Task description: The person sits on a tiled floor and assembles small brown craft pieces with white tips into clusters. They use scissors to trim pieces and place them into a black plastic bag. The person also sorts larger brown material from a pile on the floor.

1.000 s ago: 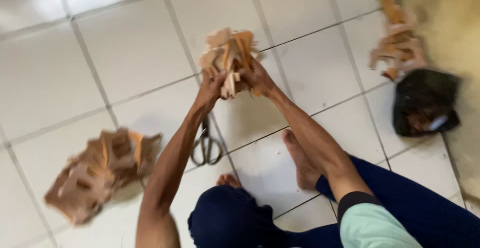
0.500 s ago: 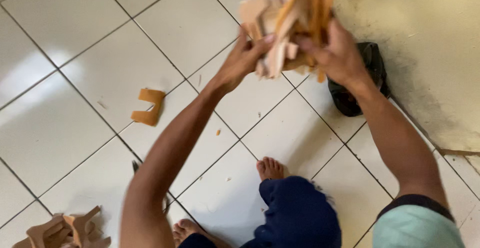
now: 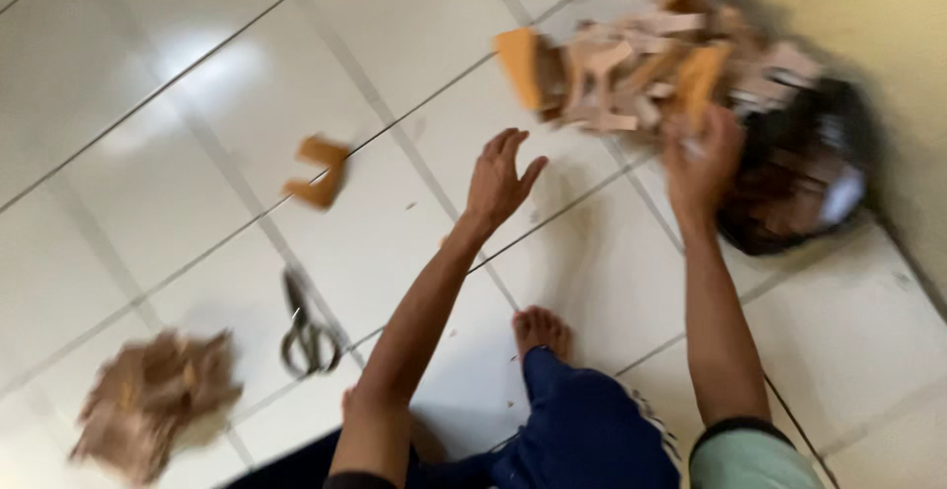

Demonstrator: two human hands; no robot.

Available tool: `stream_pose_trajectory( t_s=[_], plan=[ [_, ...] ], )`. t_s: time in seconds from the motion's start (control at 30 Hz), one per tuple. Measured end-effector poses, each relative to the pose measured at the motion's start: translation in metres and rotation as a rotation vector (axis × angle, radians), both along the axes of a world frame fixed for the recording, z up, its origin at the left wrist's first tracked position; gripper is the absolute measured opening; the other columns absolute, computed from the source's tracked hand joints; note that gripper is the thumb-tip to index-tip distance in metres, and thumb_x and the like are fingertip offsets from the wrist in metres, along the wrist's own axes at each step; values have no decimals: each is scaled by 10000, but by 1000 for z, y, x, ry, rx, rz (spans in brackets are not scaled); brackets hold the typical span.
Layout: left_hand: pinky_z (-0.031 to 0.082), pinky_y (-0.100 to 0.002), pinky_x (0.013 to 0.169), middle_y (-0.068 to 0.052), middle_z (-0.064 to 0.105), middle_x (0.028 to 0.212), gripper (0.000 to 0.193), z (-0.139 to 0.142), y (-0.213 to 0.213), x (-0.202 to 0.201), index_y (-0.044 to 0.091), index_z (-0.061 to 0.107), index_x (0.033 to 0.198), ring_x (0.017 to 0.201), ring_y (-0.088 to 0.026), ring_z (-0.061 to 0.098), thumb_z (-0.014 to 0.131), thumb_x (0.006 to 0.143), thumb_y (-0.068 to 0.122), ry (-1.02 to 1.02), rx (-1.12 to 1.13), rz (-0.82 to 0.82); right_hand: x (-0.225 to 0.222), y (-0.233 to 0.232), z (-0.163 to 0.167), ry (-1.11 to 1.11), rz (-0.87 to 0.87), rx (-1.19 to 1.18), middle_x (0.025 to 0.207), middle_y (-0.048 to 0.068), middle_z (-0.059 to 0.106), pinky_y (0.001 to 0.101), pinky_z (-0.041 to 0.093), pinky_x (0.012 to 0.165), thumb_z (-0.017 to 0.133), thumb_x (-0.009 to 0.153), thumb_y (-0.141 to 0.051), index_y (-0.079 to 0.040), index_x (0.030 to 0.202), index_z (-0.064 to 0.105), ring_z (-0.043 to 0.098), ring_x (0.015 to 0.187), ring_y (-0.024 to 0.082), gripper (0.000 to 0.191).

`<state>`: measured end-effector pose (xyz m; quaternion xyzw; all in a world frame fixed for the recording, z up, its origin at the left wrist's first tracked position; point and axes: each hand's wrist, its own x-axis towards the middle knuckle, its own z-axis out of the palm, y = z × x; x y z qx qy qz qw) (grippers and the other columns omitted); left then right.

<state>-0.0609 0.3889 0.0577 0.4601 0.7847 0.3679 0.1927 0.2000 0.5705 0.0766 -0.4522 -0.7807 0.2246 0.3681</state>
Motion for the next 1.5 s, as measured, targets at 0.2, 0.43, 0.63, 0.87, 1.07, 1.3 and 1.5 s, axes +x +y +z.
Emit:
stream_pose_trajectory(
  t_s=[0.2, 0.43, 0.63, 0.87, 1.07, 1.3, 1.5],
  plan=[
    [360, -568, 1053, -332, 505, 1389, 772, -11, -158, -161, -52, 461, 1419, 1281, -478, 460, 801, 799, 258, 717, -203, 516, 21, -156, -35, -260, 152, 14, 1476, 257, 506, 564, 346, 1184, 623, 1063, -329, 19, 1428, 495, 449, 1409, 439, 520],
    [576, -512, 764, -217, 751, 996, 313, 21, -153, -144, -2, 591, 1179, 877, -415, 731, 669, 942, 187, 237, -640, 276, 31, -228, -45, -360, 107, 22, 1545, 176, 472, 586, 288, 1211, 599, 1016, -338, -44, 1426, 554, 418, 1457, 392, 506],
    [658, -350, 647, -191, 752, 1120, 496, 110, 8, -11, -51, 527, 1390, 990, -267, 778, 566, 984, 232, -800, 27, -127, 22, -223, -26, -341, 128, 60, 1524, 208, 477, 595, 297, 1179, 604, 1003, -322, -12, 1422, 532, 418, 1428, 416, 526],
    [554, -472, 955, -245, 654, 1294, 557, 165, 45, -12, -6, 541, 1381, 1170, -401, 656, 616, 991, 384, -19, -181, -408, 20, -218, -12, -302, 131, 129, 1491, 194, 517, 567, 342, 1160, 622, 998, -318, -47, 1395, 560, 451, 1403, 407, 485],
    [534, -565, 912, -161, 689, 1162, 471, 159, -153, -124, 84, 660, 1218, 1099, -354, 656, 677, 935, 460, 339, -930, -399, 38, -202, -43, -362, 219, 225, 1421, 186, 580, 532, 406, 1111, 628, 1045, -329, -23, 1399, 574, 515, 1358, 371, 471],
    [498, -498, 993, -203, 660, 1322, 392, 203, -495, -259, 39, 637, 1336, 1211, -387, 606, 723, 1006, 233, 614, -379, 630, 23, -114, -9, -519, 414, -337, 1269, 188, 678, 426, 529, 929, 664, 1036, -367, -5, 1370, 624, 669, 1115, 311, 493],
    [475, -567, 951, -364, 598, 1182, 869, 157, -696, -201, -181, 554, 1190, 1152, -503, 561, 813, 918, 602, 320, -764, 1124, -118, -79, 115, -960, 1002, 75, 1231, 121, 740, 377, 578, 930, 677, 926, -480, -63, 1287, 701, 735, 1086, 241, 552]
  ],
)
